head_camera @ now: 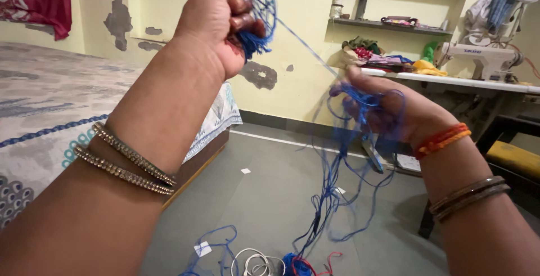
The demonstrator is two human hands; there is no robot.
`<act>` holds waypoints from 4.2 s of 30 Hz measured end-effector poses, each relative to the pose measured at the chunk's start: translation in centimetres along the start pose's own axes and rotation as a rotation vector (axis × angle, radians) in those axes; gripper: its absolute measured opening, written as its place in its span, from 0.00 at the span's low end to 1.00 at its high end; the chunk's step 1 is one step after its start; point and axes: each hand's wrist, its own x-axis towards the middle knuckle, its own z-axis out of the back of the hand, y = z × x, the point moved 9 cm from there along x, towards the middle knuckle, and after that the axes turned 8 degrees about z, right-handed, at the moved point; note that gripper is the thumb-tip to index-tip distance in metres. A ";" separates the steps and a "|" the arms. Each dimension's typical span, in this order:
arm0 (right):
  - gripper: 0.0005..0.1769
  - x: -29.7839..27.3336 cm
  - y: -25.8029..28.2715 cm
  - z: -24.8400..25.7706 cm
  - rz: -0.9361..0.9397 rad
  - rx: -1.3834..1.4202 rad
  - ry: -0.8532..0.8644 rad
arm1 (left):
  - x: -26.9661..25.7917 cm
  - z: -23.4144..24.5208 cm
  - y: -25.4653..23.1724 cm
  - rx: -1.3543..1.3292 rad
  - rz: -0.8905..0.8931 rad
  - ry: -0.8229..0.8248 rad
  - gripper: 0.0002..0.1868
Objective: The person untangles a long, tangled mass of blue thread by hand. They pull and separate strands to form a loose bundle, then wrap the thread around their left hand to create a neat coil. The task is performed on the floor in a room with a sewing machine visible in the background.
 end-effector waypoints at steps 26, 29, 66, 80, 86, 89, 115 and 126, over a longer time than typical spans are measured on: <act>0.10 -0.1 1.5 -1.2 -0.252 -0.902 -0.277 | -1.2 2.6 -3.9 0.194 -0.208 -0.324 0.12; 0.14 -0.1 2.3 -2.0 -0.130 -0.326 -0.377 | -1.7 3.6 -4.0 0.229 -0.232 -0.408 0.14; 0.14 0.9 -0.1 -13.2 -0.133 -0.045 0.337 | 0.5 -1.8 -0.3 0.353 -0.177 -0.654 0.13; 0.15 0.8 5.1 -12.8 -0.112 -0.831 0.083 | -5.4 0.9 5.7 2.064 0.153 -0.228 0.15; 0.15 1.1 1.2 -10.4 -0.132 -0.499 0.032 | -7.6 0.0 9.7 1.815 0.559 0.183 0.25; 0.15 1.3 0.0 -10.0 -0.121 -0.167 0.150 | -7.4 -0.8 8.8 1.817 0.452 0.244 0.23; 0.10 4.1 2.2 -10.2 -0.010 0.446 -0.062 | -3.6 -3.1 -0.5 1.704 -0.398 -0.226 0.19; 0.06 3.7 1.8 -4.6 0.214 0.048 -0.454 | -4.0 -7.7 3.0 1.693 -0.540 0.106 0.14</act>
